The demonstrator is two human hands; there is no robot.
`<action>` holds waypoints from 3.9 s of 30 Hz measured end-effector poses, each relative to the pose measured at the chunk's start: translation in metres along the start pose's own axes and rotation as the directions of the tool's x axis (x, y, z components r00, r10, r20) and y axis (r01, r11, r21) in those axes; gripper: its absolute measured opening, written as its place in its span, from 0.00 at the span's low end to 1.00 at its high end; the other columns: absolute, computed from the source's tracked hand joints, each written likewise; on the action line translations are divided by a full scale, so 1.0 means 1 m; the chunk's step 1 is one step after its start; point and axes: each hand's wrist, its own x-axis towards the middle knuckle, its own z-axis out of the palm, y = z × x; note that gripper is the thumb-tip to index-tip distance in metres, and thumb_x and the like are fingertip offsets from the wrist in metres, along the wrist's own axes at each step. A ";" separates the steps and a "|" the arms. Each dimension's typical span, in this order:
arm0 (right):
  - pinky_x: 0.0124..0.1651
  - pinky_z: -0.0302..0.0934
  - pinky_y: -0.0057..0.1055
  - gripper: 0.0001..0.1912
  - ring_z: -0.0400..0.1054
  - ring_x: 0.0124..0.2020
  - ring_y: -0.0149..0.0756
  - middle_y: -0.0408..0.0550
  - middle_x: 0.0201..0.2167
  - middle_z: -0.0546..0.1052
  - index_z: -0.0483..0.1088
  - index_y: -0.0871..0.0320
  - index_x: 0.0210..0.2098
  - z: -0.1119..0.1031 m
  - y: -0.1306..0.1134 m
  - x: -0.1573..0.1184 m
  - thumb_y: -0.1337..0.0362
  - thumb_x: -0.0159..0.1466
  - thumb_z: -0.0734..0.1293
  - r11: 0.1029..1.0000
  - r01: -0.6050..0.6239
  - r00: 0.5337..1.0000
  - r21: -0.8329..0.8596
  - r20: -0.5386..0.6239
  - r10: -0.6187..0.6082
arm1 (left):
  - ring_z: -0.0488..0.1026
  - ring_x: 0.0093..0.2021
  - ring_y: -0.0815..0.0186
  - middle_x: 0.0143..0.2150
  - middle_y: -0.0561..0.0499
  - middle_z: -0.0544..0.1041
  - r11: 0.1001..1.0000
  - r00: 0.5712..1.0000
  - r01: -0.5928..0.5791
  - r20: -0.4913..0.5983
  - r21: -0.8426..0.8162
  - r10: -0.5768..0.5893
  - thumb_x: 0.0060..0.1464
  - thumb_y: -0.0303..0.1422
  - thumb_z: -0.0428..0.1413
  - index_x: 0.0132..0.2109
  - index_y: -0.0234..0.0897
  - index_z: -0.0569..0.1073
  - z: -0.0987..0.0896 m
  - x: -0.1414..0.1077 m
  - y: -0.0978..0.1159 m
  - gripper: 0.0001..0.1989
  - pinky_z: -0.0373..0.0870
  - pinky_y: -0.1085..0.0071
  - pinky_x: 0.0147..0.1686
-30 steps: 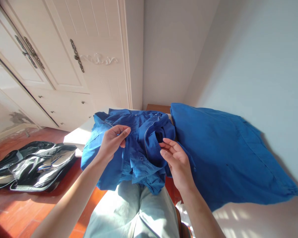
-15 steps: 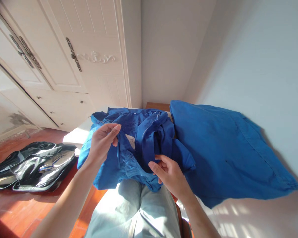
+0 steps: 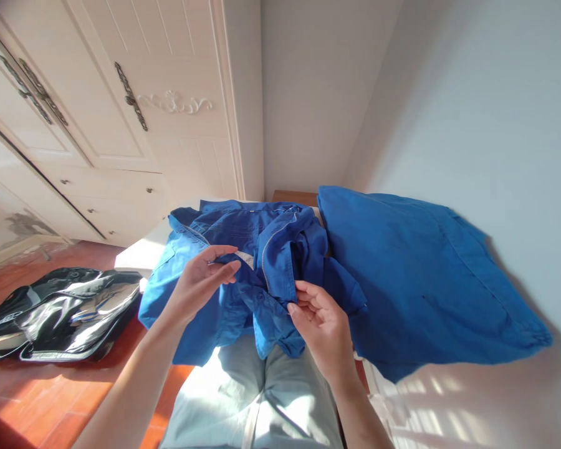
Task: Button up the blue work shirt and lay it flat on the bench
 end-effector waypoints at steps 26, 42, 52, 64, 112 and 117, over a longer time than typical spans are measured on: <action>0.46 0.70 0.39 0.23 0.72 0.48 0.41 0.53 0.51 0.74 0.65 0.52 0.58 -0.001 -0.022 0.029 0.64 0.63 0.66 0.991 0.126 0.989 -0.039 0.085 -0.122 | 0.49 0.73 0.52 0.70 0.39 0.61 0.431 0.847 -0.532 0.447 0.729 0.288 0.56 0.21 0.48 0.63 0.36 0.66 0.010 -0.009 -0.053 0.27 0.51 0.43 0.68; 0.68 0.32 0.65 0.05 0.48 0.71 0.55 0.50 0.68 0.62 0.77 0.55 0.30 0.000 -0.062 0.106 0.70 0.62 0.70 0.208 0.937 0.270 -0.280 0.960 0.076 | 0.76 0.38 0.60 0.35 0.47 0.79 0.531 0.954 -0.265 0.139 0.805 0.266 0.62 0.33 0.51 0.39 0.38 0.79 -0.025 0.029 -0.056 0.12 0.69 0.66 0.40; 0.58 0.48 0.42 0.11 0.67 0.35 0.35 0.46 0.31 0.78 0.78 0.56 0.35 0.037 -0.081 0.107 0.73 0.60 0.64 0.329 0.930 0.083 -0.163 0.966 0.245 | 0.76 0.43 0.58 0.41 0.47 0.80 0.629 0.951 -0.250 0.063 0.736 0.304 0.61 0.32 0.51 0.41 0.39 0.79 -0.022 0.032 -0.058 0.11 0.71 0.65 0.44; 0.46 0.59 0.33 0.05 0.70 0.29 0.34 0.40 0.26 0.82 0.81 0.51 0.26 0.027 -0.087 0.113 0.65 0.54 0.71 0.677 0.534 0.231 -0.506 0.858 0.459 | 0.75 0.52 0.58 0.46 0.45 0.80 0.650 0.891 -0.302 -0.035 0.697 0.452 0.62 0.32 0.51 0.44 0.40 0.78 -0.020 0.019 -0.062 0.11 0.71 0.59 0.54; 0.40 0.62 0.29 0.10 0.76 0.39 0.40 0.45 0.35 0.82 0.79 0.54 0.41 0.055 -0.065 0.112 0.67 0.60 0.69 0.480 0.799 0.337 -0.362 0.931 0.141 | 0.58 0.25 0.73 0.21 0.57 0.61 0.901 0.705 -0.333 0.708 0.277 0.043 0.54 0.29 0.52 0.24 0.31 0.70 -0.017 0.024 -0.018 0.12 0.52 0.76 0.24; 0.41 0.64 0.29 0.11 0.76 0.39 0.40 0.45 0.37 0.82 0.79 0.55 0.41 0.054 -0.065 0.105 0.69 0.59 0.68 0.464 0.810 0.374 -0.359 0.925 0.063 | 0.57 0.25 0.73 0.23 0.57 0.64 0.926 0.726 -0.279 0.687 0.253 0.031 0.58 0.34 0.53 0.30 0.32 0.73 -0.022 0.012 -0.009 0.12 0.54 0.75 0.24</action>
